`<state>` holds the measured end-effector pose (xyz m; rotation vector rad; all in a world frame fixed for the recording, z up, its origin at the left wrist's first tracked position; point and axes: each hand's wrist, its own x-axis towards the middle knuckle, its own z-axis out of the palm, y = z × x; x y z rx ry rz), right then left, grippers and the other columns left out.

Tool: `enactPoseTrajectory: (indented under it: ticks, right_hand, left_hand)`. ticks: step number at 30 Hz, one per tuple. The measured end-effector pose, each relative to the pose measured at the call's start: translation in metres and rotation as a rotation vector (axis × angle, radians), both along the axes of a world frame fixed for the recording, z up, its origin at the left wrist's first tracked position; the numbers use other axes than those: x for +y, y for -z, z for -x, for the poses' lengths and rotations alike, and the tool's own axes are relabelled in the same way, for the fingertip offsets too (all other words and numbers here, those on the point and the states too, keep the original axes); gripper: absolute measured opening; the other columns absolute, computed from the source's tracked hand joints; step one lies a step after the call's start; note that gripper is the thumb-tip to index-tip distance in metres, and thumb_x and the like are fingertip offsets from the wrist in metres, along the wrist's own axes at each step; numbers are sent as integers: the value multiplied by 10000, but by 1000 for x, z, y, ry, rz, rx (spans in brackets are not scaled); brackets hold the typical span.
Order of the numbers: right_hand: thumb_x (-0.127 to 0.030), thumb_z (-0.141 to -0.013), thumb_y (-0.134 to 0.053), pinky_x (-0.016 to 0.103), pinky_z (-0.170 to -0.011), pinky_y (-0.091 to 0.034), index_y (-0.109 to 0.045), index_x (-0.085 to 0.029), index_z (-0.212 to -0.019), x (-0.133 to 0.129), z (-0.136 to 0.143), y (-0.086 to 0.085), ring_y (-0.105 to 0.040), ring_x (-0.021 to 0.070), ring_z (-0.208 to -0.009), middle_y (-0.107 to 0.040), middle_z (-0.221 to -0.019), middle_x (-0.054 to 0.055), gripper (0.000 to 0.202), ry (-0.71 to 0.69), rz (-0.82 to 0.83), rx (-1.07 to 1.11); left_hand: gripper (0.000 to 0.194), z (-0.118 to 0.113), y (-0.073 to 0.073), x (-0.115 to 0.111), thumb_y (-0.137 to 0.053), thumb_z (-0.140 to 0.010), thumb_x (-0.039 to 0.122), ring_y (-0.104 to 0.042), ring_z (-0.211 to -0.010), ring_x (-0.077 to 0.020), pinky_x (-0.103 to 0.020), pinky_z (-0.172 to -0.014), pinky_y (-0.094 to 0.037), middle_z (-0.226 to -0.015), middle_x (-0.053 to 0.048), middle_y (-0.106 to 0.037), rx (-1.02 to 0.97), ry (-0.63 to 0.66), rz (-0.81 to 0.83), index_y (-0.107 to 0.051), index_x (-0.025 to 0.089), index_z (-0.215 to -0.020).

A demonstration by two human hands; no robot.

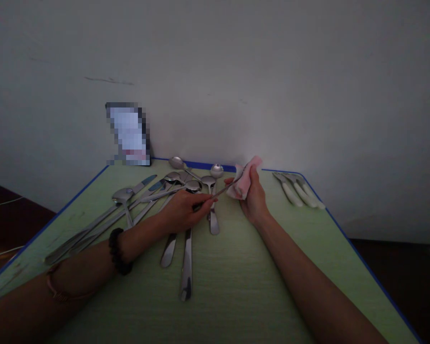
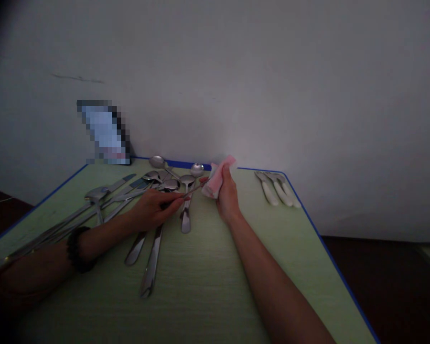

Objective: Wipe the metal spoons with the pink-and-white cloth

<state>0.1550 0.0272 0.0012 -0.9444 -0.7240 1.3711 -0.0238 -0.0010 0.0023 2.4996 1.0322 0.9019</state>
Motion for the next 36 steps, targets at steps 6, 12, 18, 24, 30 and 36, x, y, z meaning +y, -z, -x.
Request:
enactPoseTrajectory:
  ticks: [6,12,18,24,30,36]
  right_hand:
    - [-578,-811,-429,285,-559,-489,-621,-164,-986,0,-1,0,-623,170,-522,-687,-592,19,489,-3,0,-2]
    - [-570,-824,-408,281,-520,-476,-629,-169,-952,-1,0,-1,-606,165,-488,-684,-584,20,476,-7,16,3]
    - [-562,-830,-409,290,-547,-490,-623,-171,-970,-1,0,-1,-621,171,-511,-690,-599,18,467,0,12,14]
    - [-551,-842,-395,293,-582,-498,-617,-161,-1017,0,0,-1,-627,170,-525,-695,-607,21,482,-6,11,12]
    - [-552,-839,-402,283,-549,-488,-613,-158,-1015,0,0,0,-620,167,-512,-690,-592,19,480,-1,-6,10]
    - [-603,-795,-439,301,-574,-498,-627,-169,-988,0,0,2,-628,179,-535,-692,-603,21,510,-4,-10,3]
  left_hand:
    - [311,0,2,0,-430,-873,251,-335,-370,-43,-165,-415,-244,-434,68,-387,-13,8,-14,-675,123,-731]
    - [307,0,2,0,-427,-873,249,-337,-379,-43,-163,-415,-247,-441,69,-393,-9,7,-26,-679,128,-748]
    - [313,0,2,0,-423,-875,257,-331,-380,-43,-163,-418,-245,-438,72,-393,-7,2,-15,-680,135,-744]
    - [302,0,2,1,-432,-871,254,-344,-381,-45,-168,-419,-248,-444,63,-422,-8,2,-16,-678,130,-747]
    - [301,0,2,0,-429,-873,253,-333,-372,-45,-170,-417,-248,-435,66,-409,-20,10,-12,-677,135,-748]
    - [304,0,1,0,-424,-871,255,-341,-376,-47,-172,-426,-256,-435,66,-409,-14,6,-8,-678,136,-755]
